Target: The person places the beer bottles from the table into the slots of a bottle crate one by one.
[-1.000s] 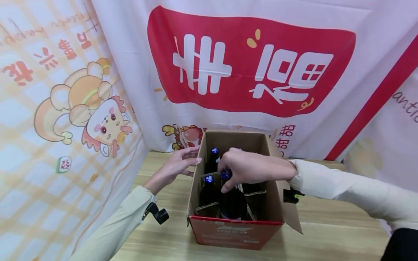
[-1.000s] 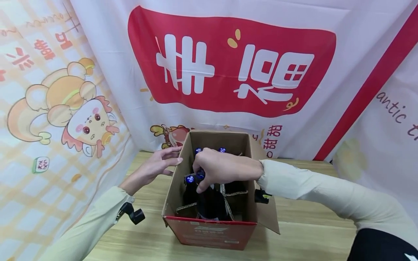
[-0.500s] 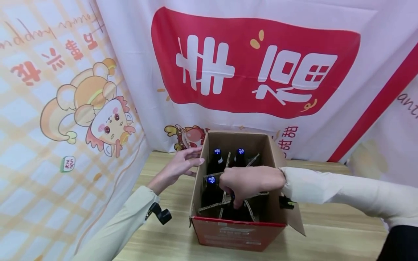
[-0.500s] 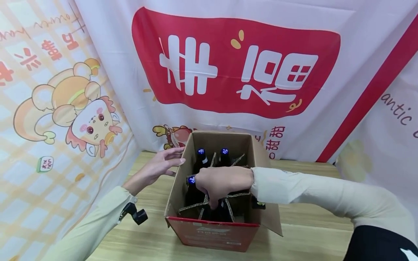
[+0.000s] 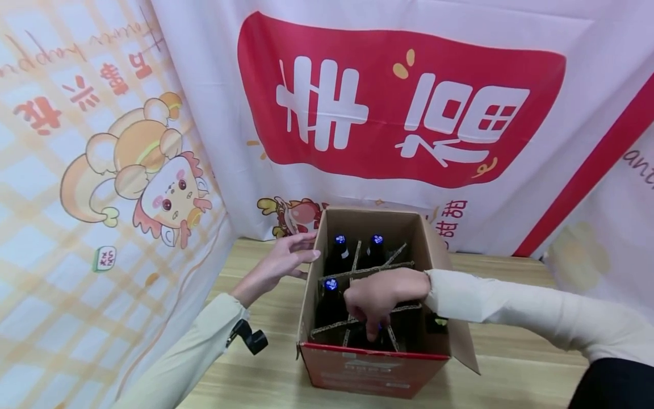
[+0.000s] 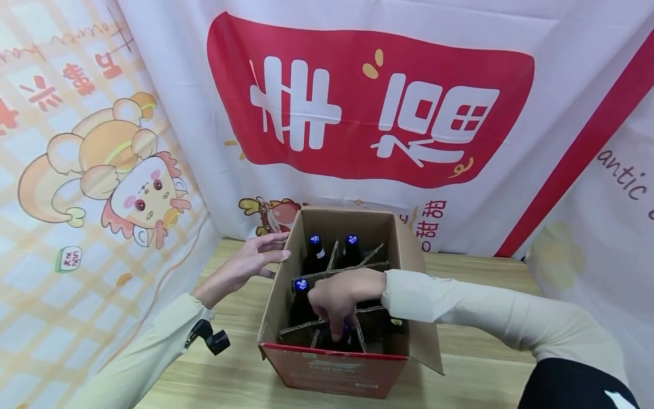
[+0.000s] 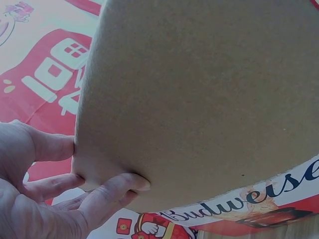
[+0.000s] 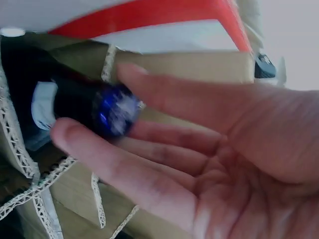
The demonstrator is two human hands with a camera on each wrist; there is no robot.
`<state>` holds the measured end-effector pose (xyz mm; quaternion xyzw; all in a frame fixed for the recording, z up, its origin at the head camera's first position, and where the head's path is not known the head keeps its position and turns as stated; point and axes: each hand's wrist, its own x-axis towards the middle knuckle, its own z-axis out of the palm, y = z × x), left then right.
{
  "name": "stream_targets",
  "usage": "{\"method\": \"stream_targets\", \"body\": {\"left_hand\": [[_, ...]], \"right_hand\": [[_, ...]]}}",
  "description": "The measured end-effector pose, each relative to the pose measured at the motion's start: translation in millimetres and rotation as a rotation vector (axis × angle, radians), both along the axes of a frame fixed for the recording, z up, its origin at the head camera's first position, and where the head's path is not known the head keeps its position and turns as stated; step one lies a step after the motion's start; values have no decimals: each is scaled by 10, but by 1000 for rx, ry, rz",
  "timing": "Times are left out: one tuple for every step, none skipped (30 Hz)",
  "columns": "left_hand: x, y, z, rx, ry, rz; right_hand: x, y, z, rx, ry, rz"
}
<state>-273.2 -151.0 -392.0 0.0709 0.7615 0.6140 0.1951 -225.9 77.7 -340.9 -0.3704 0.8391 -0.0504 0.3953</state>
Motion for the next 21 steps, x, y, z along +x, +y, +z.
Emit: {"method": "stream_targets", "body": {"left_hand": [[3,-2,5,0,0,-1],[4,2,11,2,0,-5],[2,6,14,2,-1,-10],[0,11,17,0,-3,-10],[-4,15,21,-4,-1,-13],[-11,20,21,-9,-1,-12],[-17,23,22,-15,2,-13],[-27,27,24,-21,0,-12],[-37,29,25,-27,0,-13],[-46,31,30,-34,1,-15],[-49,26,34,-42,3,-18],[-50,22,38,-47,1,-16],[-48,15,46,-58,4,-18],[-44,4,58,-71,5,-20],[-36,-11,75,-88,14,-27],[-28,-30,99,-109,26,-34],[-19,-54,125,-146,57,-43],[-9,-81,163,-191,97,-53],[-1,-116,208,-229,140,-65],[-2,-154,255,-247,189,-74],[-9,-190,310,-274,243,-71]], "right_hand": [[-20,-4,9,6,-7,15],[-37,5,20,3,0,31],[-52,19,34,-8,10,46],[-67,38,50,-28,23,60],[-81,63,68,-55,37,62],[-97,91,87,-87,54,61],[-113,119,111,-120,73,58],[-129,146,137,-153,89,53],[-145,174,159,-185,99,49],[-157,202,180,-214,109,42],[-169,224,197,-242,122,35],[-181,246,213,-269,145,33],[-193,271,224,-296,174,31],[-208,300,230,-324,206,31],[-226,332,232,-353,235,23],[-245,368,231,-386,268,17],[-264,405,231,-416,305,5],[-288,445,230,-449,343,-10],[-320,484,222,-491,394,-15],[-354,521,210,-533,449,-26],[-388,555,199,-574,513,-44]]}}
